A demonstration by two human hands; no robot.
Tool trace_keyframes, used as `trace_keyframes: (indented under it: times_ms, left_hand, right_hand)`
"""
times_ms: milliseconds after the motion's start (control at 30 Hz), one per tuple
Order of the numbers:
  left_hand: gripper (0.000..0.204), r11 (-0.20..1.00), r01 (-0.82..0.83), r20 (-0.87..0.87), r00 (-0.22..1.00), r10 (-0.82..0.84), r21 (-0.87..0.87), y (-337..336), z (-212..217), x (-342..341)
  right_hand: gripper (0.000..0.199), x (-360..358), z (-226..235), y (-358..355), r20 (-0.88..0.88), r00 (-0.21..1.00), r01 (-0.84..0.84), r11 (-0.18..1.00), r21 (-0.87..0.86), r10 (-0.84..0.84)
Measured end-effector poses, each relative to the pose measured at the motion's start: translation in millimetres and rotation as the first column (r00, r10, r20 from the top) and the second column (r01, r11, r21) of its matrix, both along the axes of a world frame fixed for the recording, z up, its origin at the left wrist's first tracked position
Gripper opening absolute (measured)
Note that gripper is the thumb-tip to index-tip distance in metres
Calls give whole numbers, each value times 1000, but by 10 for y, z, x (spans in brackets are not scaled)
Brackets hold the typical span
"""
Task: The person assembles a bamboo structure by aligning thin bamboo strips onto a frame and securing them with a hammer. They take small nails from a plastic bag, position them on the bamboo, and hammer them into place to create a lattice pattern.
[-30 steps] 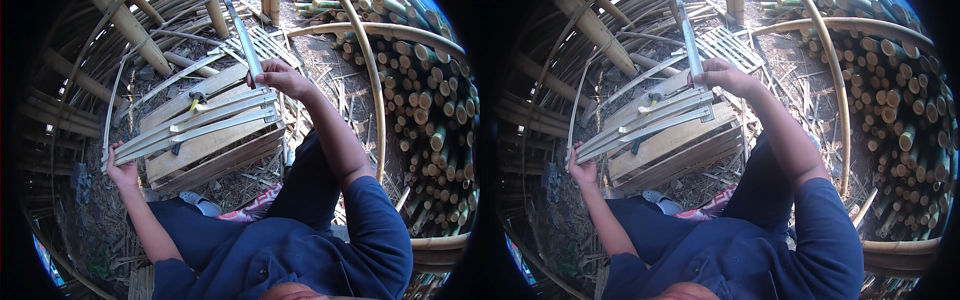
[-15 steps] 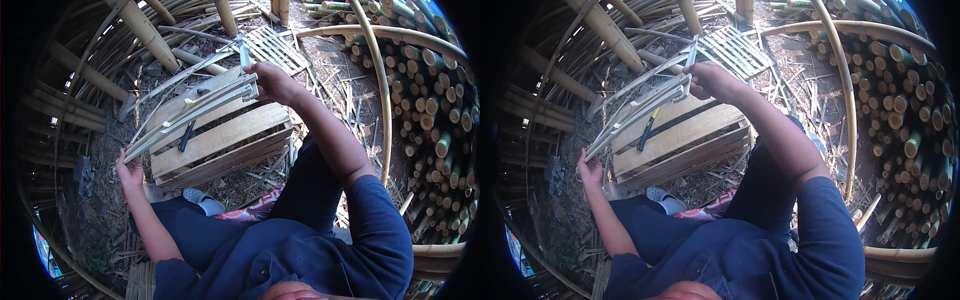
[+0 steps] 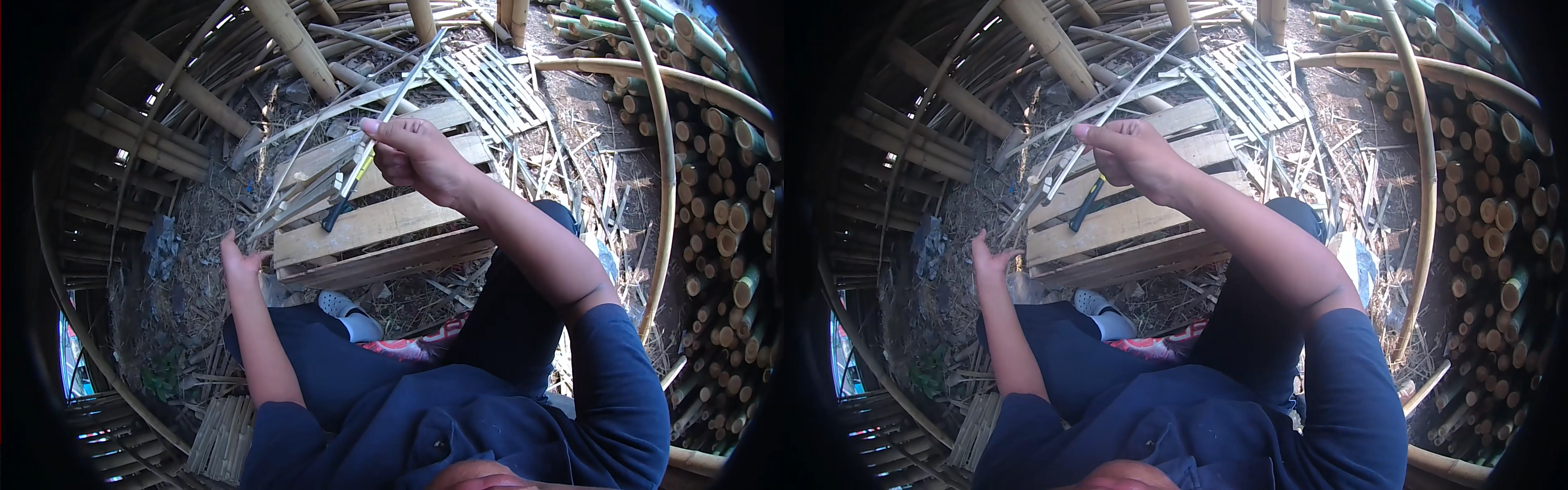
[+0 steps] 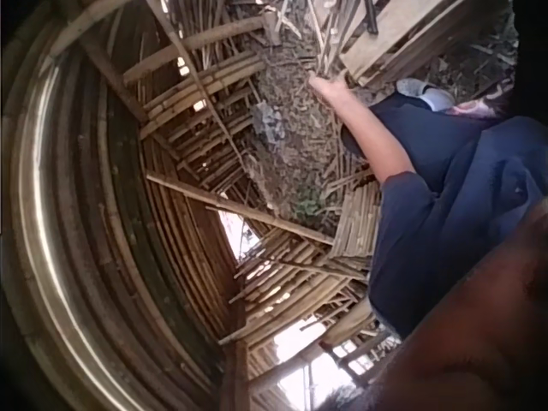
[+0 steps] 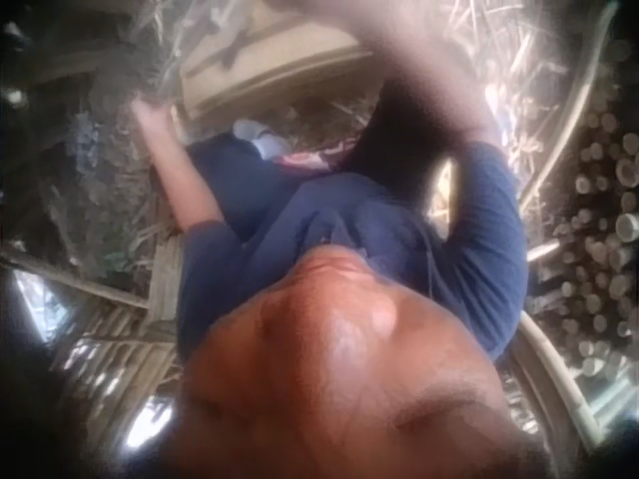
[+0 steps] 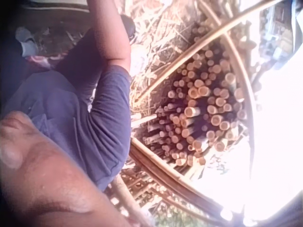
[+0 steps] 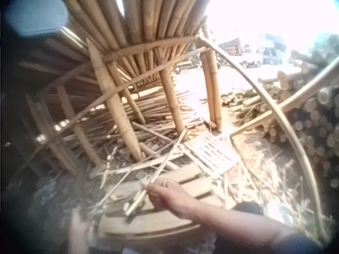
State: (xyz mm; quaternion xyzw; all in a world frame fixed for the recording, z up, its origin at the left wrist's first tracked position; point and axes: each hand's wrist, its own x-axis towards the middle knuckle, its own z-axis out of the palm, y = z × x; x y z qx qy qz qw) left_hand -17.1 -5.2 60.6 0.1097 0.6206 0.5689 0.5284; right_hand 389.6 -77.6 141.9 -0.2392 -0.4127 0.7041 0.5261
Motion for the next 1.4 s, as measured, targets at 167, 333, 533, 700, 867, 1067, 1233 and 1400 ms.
trace_keyframes:
  times_ms: [167,333,533,700,867,1067,1233,1400]
  left_hand:
    - [54,777,202,-621,730,286,596,-356,358,879]
    - [54,174,853,-849,427,311,493,-858,663,1362]
    - [52,204,854,-846,384,370,478,-969,652,1643]
    - [40,117,872,-778,354,519,475,-980,866,1803]
    - [34,123,824,-746,422,515,552,-946,803,1911]
    - [25,138,826,-733,392,556,546,-972,816,2006]
    - [26,141,819,-753,425,502,556,-915,750,2022]
    - [27,146,817,-765,437,473,557,-911,709,2030]
  right_hand:
    - [42,-86,12,-22,42,999,10,1000,10,-10]
    - [40,-136,-36,-8,52,999,3,1000,-14,-3]
    - [34,-105,8,-69,181,983,12,1000,15,-14]
    - [44,-102,19,-89,159,987,42,999,-21,-38]
    - [44,-55,35,-88,186,982,46,999,-5,-44]
    - [44,11,23,-90,198,980,30,998,-51,-19]
    - [43,45,-43,-69,223,975,24,997,-73,-7]
    - [46,92,-62,-46,236,971,-1,998,-69,17]
